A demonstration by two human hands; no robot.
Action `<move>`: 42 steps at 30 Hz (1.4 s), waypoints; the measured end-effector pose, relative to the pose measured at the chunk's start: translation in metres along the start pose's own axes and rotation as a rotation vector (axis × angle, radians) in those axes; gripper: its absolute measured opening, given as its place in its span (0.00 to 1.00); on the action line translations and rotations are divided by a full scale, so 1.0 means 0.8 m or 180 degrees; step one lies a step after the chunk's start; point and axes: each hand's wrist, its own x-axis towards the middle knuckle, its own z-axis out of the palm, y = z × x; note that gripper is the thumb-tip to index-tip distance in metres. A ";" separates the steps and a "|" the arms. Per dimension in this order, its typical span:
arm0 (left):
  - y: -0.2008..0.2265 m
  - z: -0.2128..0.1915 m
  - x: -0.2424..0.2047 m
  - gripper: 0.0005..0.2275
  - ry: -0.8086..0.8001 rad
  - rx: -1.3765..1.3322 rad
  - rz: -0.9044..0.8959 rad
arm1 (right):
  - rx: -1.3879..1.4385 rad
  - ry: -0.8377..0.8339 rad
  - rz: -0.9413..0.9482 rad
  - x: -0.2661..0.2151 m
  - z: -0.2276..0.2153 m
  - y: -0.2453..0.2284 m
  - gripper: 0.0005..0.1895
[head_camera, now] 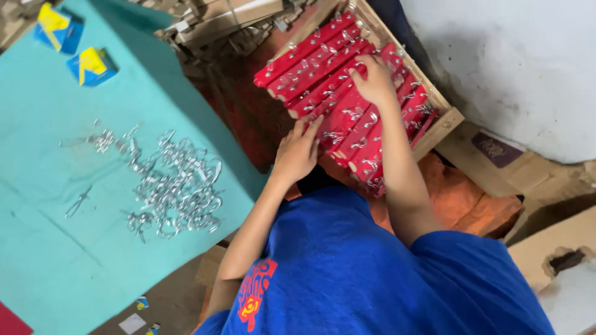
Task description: Manually attaching metal clips to red plastic bars and organizing them into a wooden crate
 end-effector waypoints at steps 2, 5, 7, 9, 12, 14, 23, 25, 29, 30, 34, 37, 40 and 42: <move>0.001 -0.026 -0.025 0.23 0.0408 -0.0351 0.0360 | 0.0566 -0.0032 -0.0516 -0.033 -0.027 -0.071 0.17; 0.004 -0.082 -0.073 0.21 0.0616 -0.0629 0.0552 | 0.0676 -0.0001 -0.0870 -0.087 -0.046 -0.177 0.16; -0.013 -0.103 -0.111 0.20 0.1019 -0.0675 0.0723 | 0.0851 -0.0033 -0.1159 -0.125 -0.051 -0.257 0.14; -0.040 -0.119 -0.149 0.18 0.1423 -0.0692 0.0891 | 0.1040 -0.0074 -0.1445 -0.160 -0.044 -0.327 0.14; -0.090 -0.138 -0.203 0.15 0.2092 -0.0629 0.1195 | 0.1232 -0.0004 -0.1982 -0.199 -0.011 -0.403 0.13; -0.119 -0.158 -0.250 0.13 0.2485 -0.0587 0.1212 | 0.1591 0.0017 -0.2032 -0.219 0.021 -0.438 0.13; -0.294 -0.224 -0.483 0.13 0.3983 0.0119 -0.0040 | 0.1800 -0.0311 -0.2913 -0.322 0.143 -0.594 0.08; -0.329 -0.226 -0.532 0.14 0.4158 0.0488 -0.0446 | 0.1800 -0.0465 -0.2989 -0.343 0.164 -0.617 0.08; -0.383 -0.237 -0.612 0.21 0.4298 0.1278 -0.1629 | 0.1806 -0.0713 -0.3122 -0.374 0.199 -0.653 0.06; -0.390 -0.238 -0.624 0.21 0.4294 0.1284 -0.1638 | 0.1813 -0.0721 -0.3121 -0.382 0.204 -0.660 0.06; -0.415 -0.235 -0.652 0.30 0.3442 0.0881 -0.2837 | 0.1687 -0.0834 -0.3087 -0.399 0.213 -0.674 0.06; -0.412 -0.236 -0.653 0.30 0.3101 0.0710 -0.3031 | 0.1576 -0.0860 -0.3051 -0.402 0.212 -0.678 0.06; -0.394 -0.245 -0.653 0.26 0.2931 0.0720 -0.3072 | 0.1515 -0.0893 -0.3047 -0.401 0.214 -0.677 0.06; -0.391 -0.246 -0.650 0.24 0.2899 0.0747 -0.3103 | 0.1495 -0.0899 -0.3055 -0.398 0.215 -0.674 0.07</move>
